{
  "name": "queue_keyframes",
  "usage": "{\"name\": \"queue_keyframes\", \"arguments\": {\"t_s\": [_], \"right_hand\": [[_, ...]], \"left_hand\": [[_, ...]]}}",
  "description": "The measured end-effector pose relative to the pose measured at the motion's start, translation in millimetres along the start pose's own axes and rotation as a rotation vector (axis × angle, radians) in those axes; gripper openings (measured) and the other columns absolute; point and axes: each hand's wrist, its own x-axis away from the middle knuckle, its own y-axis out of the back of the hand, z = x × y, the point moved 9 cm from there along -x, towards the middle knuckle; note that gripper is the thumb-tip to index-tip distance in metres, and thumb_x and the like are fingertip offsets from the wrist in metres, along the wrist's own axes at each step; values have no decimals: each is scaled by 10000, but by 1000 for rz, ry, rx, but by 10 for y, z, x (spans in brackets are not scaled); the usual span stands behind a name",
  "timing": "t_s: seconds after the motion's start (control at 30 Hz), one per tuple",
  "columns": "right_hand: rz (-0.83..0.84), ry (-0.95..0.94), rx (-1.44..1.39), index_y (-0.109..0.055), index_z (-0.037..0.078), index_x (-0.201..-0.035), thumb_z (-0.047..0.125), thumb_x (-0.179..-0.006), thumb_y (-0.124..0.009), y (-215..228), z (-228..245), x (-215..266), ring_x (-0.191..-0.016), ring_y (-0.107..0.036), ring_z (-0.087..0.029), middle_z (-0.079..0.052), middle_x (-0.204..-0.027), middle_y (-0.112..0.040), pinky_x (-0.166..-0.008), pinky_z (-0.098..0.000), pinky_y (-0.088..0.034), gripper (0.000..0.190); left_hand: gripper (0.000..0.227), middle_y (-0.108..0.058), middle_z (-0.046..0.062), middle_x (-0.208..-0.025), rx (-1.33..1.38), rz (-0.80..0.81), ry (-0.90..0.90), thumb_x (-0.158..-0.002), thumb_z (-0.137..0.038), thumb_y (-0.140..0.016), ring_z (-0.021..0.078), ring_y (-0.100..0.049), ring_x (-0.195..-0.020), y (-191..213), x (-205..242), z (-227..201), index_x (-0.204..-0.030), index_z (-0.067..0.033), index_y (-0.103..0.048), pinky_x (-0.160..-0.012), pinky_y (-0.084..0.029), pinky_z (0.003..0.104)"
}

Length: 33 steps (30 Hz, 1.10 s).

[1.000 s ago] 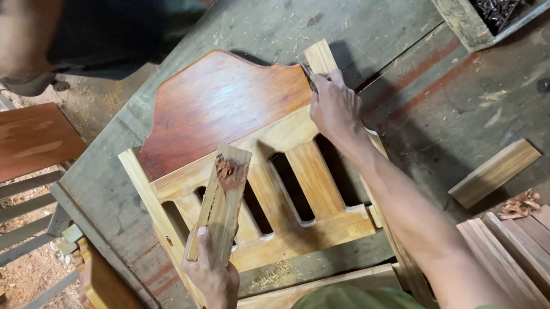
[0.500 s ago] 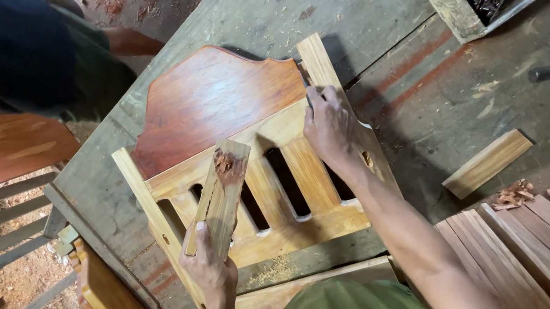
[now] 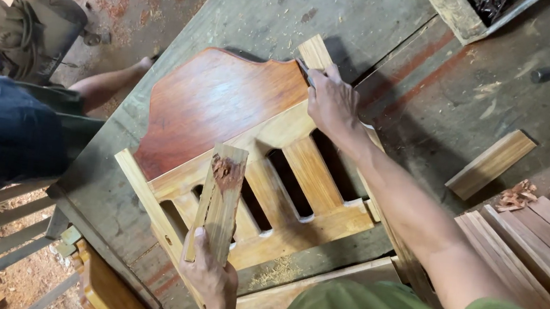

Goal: The person uses a chisel to carve and shape a wooden piece, then hammers it into place on a wooden chair frame. They also use a hammer to secure other parts of the chair and apply a reddish substance to the wood.

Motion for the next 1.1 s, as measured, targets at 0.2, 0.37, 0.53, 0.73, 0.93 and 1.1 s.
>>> {"name": "queue_keyframes", "arguments": {"t_s": [0.2, 0.37, 0.53, 0.73, 0.93, 1.1], "right_hand": [[113, -68, -27, -701, 170, -1197, 191, -887, -587, 42, -75, -1, -813, -665, -530, -165, -1180, -612, -680, -638, -503, 332], [128, -80, -90, -705, 128, -1237, 177, -913, -602, 116, -85, 170, -870, -702, -460, -125, -1259, -649, -717, -598, -550, 343], [64, -71, -107, -676, 115, -1235, 151, -916, -650, -15, -120, 421, -864, -703, -419, -84, -1183, -646, -685, -591, -560, 323], [-11, -64, -144, -693, 163, -1232, 155, -913, -615, 197, -76, 597, -870, -678, -369, -71, -1097, -636, -664, -567, -531, 328], [-30, -41, -138, -658, 142, -1256, 153, -909, -577, 169, -17, 299, -857, -657, -499, -149, -1098, -598, -709, -649, -487, 356], [31, -18, -142, -650, 91, -1228, 116, -938, -591, -16, -51, 349, -847, -691, -428, -132, -1126, -611, -640, -591, -567, 297]], "left_hand": [[624, -636, 285, -1107, 50, 0, -1, -773, 251, -542, 396, -655, -857, 2, 1, -15, -1328, -29, -492, -506, -555, 367], [508, -613, 251, -1038, 72, 22, -4, -739, 198, -520, 370, -593, -778, 56, -87, -91, -1219, 34, -494, -525, -448, 410], [853, -611, 246, -1382, -130, 142, 88, -573, 183, -546, 410, -595, -1164, -312, 314, 322, -1379, -84, -470, -751, -428, 412], [835, -612, 315, -1206, 107, 13, -51, -735, 203, -595, 421, -648, -972, -135, 95, 20, -1485, -98, -388, -623, -562, 420], [878, -560, 293, -1415, -42, 87, 52, -664, 226, -578, 457, -543, -1118, -236, 298, 248, -1475, -72, -419, -745, -440, 459], [933, -520, 263, -1420, -132, 208, 265, -680, 208, -602, 418, -484, -1164, -422, 569, 602, -1505, -191, -432, -807, -614, 489]]}}
